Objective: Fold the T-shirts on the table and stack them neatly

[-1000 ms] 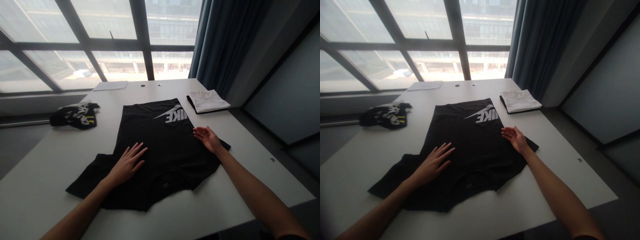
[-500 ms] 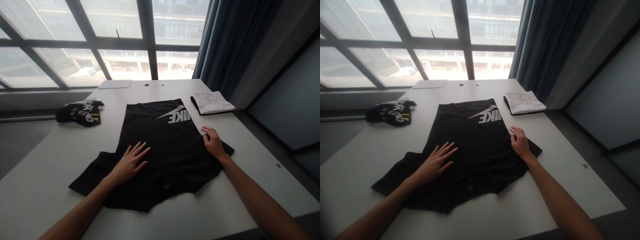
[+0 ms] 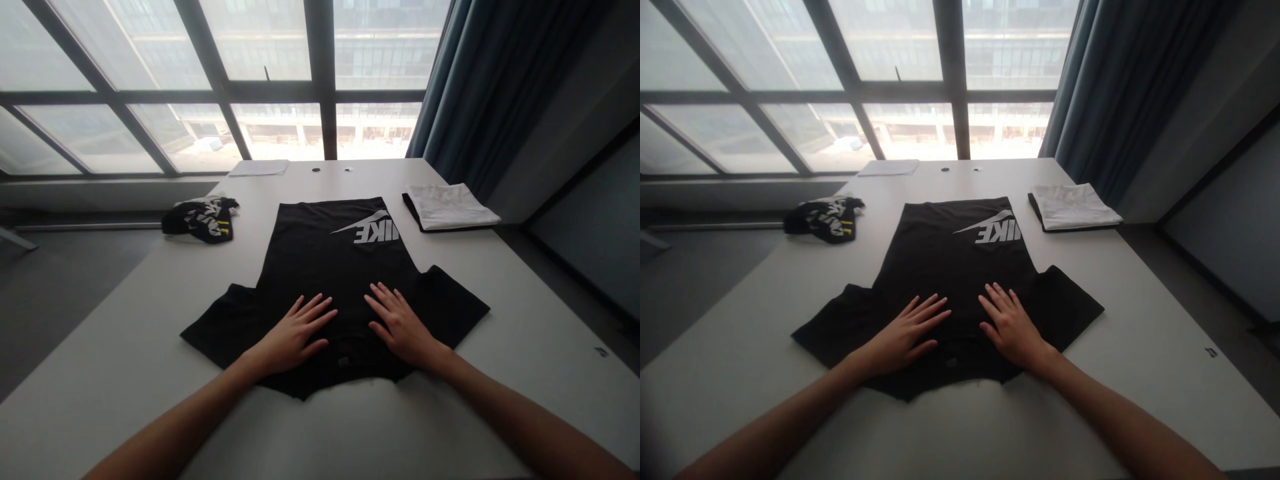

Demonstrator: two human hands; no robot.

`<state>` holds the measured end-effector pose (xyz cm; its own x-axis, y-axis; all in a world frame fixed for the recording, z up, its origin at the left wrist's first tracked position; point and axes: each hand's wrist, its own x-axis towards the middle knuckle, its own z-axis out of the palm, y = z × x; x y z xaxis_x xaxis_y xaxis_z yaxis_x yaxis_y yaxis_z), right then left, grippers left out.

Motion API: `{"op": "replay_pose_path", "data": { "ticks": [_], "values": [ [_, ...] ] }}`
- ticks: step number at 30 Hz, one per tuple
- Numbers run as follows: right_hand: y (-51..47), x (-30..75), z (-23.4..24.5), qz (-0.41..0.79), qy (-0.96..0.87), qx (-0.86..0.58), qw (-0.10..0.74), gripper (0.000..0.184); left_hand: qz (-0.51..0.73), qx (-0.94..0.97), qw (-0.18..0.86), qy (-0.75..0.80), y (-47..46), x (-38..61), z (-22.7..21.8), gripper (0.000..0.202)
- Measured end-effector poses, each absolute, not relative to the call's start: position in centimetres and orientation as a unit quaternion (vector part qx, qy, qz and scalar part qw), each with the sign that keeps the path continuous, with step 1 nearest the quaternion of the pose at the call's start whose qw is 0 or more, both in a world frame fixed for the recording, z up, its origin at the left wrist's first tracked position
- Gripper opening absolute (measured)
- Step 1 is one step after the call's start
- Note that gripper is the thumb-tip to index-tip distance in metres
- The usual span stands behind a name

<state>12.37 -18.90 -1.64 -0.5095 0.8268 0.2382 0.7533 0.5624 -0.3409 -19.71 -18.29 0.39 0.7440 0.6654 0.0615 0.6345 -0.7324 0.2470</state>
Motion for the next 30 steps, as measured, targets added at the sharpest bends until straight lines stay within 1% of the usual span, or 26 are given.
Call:
{"op": "replay_pose_path", "data": {
  "ticks": [2,4,6,9,12,15,19,24,30],
  "values": [
    [-19.8,11.9,-1.9,0.103,-0.881,-0.435,0.155,0.059,0.049,0.932,0.11,0.341,-18.6,-19.7,0.0,0.067],
    [-20.1,12.1,-2.0,0.101,-0.891,-0.417,0.146,0.059,0.035,0.933,0.113,0.339,-18.6,-19.9,-0.1,0.068],
    [-20.1,12.7,-1.9,0.094,-0.896,-0.404,0.159,0.055,0.033,0.934,0.117,0.337,-18.5,-20.1,0.0,0.068],
    [-20.4,13.4,-1.6,0.082,-0.886,-0.407,0.205,0.047,0.06,0.934,0.124,0.329,-18.8,-20.1,0.9,0.063],
    [-21.1,13.6,-1.5,0.095,-0.875,-0.416,0.226,0.045,0.094,0.942,0.146,0.289,-20.0,-19.3,2.2,0.056],
    [-21.3,13.6,-1.9,0.107,-0.877,-0.421,0.206,0.047,0.092,0.955,0.195,0.206,-21.8,-17.5,2.9,0.056],
    [-20.9,13.6,-2.8,0.102,-0.878,-0.435,0.172,0.053,0.089,0.958,0.245,0.122,-23.7,-14.2,2.1,0.063],
    [-20.7,13.5,-2.9,0.094,-0.877,-0.444,0.158,0.054,0.103,0.959,0.247,0.09,-24.4,-11.5,0.5,0.062],
    [-20.5,13.7,-2.4,0.101,-0.88,-0.44,0.146,0.054,0.082,0.966,0.236,0.071,-24.2,-11.6,0.9,0.06]
  ]
}}
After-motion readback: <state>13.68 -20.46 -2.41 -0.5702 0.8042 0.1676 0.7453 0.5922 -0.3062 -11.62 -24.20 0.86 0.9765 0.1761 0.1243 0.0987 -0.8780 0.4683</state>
